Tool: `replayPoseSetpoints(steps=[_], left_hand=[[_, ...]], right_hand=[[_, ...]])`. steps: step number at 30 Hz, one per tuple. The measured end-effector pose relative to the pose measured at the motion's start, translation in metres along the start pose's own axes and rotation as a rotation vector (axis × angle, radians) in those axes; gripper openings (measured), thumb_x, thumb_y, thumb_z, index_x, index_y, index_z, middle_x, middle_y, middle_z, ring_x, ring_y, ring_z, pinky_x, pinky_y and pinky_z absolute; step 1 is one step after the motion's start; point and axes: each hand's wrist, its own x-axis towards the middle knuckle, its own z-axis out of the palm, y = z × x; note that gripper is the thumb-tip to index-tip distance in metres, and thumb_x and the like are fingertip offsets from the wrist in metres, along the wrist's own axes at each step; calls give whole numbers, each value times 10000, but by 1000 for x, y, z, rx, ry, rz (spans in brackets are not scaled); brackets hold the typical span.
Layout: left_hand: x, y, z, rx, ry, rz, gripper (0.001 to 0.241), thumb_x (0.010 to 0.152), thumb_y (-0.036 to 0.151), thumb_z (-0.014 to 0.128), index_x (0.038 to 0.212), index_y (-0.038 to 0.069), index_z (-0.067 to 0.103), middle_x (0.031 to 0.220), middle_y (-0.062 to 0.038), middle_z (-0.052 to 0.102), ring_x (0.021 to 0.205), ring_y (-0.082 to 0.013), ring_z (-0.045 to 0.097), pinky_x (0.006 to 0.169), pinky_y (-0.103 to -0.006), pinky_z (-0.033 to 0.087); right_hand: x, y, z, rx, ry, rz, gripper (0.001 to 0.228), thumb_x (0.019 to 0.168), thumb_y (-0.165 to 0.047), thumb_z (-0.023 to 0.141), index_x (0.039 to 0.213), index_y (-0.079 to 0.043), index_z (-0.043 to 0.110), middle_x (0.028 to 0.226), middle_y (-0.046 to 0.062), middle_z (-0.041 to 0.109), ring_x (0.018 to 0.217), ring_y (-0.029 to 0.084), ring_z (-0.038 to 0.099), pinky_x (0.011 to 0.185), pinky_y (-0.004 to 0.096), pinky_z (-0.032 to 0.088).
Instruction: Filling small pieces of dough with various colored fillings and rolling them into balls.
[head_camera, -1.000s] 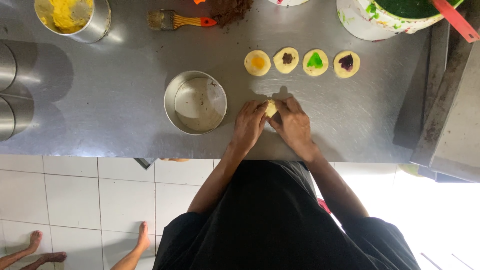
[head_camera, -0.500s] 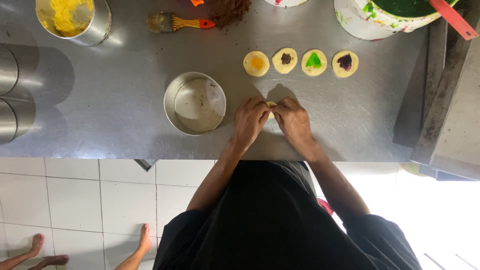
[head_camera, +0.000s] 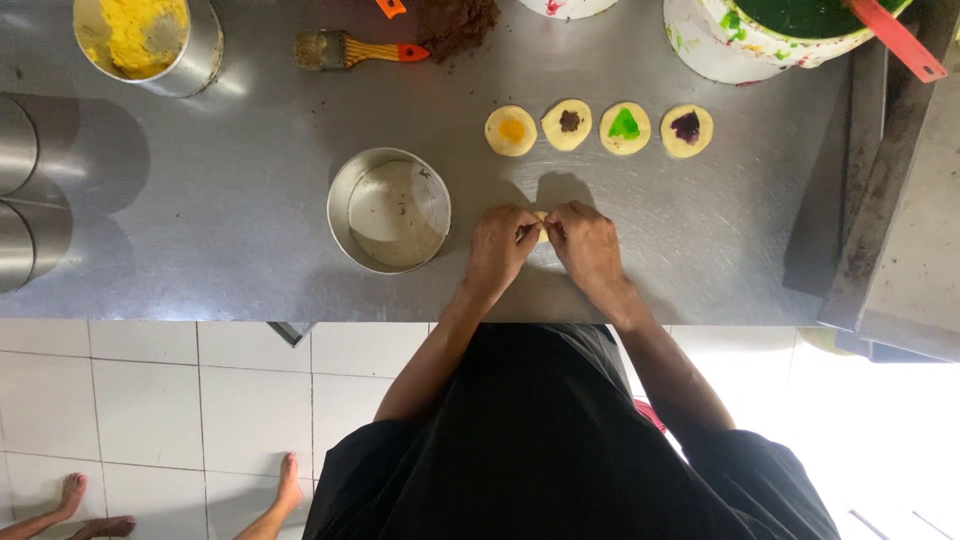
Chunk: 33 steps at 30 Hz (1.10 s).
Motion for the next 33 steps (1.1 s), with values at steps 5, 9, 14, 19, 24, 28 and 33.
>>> replayPoseSetpoints(steps=[5,9,14,19,24,28,33], left_hand=[[-5,-3,2,-197,28,-99,216,925,111,706,1119,20,678,825,-97,721,642,-175,700,592,-343,562],[-9,12,-6,-201,44,-129,313,983,99,659,1285,19,638,660,-122,634,531,-170,599,539,-343,486],[-10,13,-5,-214,61,-94,234,991,97,672,1211,20,659,666,-88,663,529,-125,607,513,-311,464],[-9,8,-7,-221,160,10,161,1003,85,680,1155,33,680,798,-52,740,644,-80,695,521,-230,503],[-6,8,-12,-497,186,-195,411,1071,327,567,1345,23,595,1130,-106,771,996,-169,719,802,-314,557],[-1,-8,6,-947,272,-256,718,1048,552,468,1510,3,425,1411,-188,595,1310,-273,588,1094,-441,484],[-5,-23,34,-2008,131,-646,1031,1035,778,222,1595,-80,337,1581,-214,410,1488,-309,408,1270,-457,265]], right_hand=[[4,-15,-16,138,-26,-6,78,847,-54,746,924,-53,739,888,108,710,778,309,705,686,425,570],[12,-29,-29,173,-135,34,136,839,-94,778,949,-26,739,869,127,688,722,302,699,664,414,571],[10,-13,-17,73,-140,-42,131,846,-101,795,909,-18,715,887,130,691,829,334,698,721,437,564],[7,-6,-14,120,-142,-34,89,848,-31,759,932,-46,736,914,136,713,843,339,703,741,443,566],[10,-8,-17,241,-108,-1,101,872,-51,762,951,-24,704,917,132,728,750,321,720,675,410,579],[19,-18,-32,243,-107,0,105,883,-53,768,953,-4,706,849,154,707,670,302,700,626,413,552],[30,-43,-39,295,59,53,121,942,-59,771,972,14,680,849,144,712,673,250,692,617,382,547]])
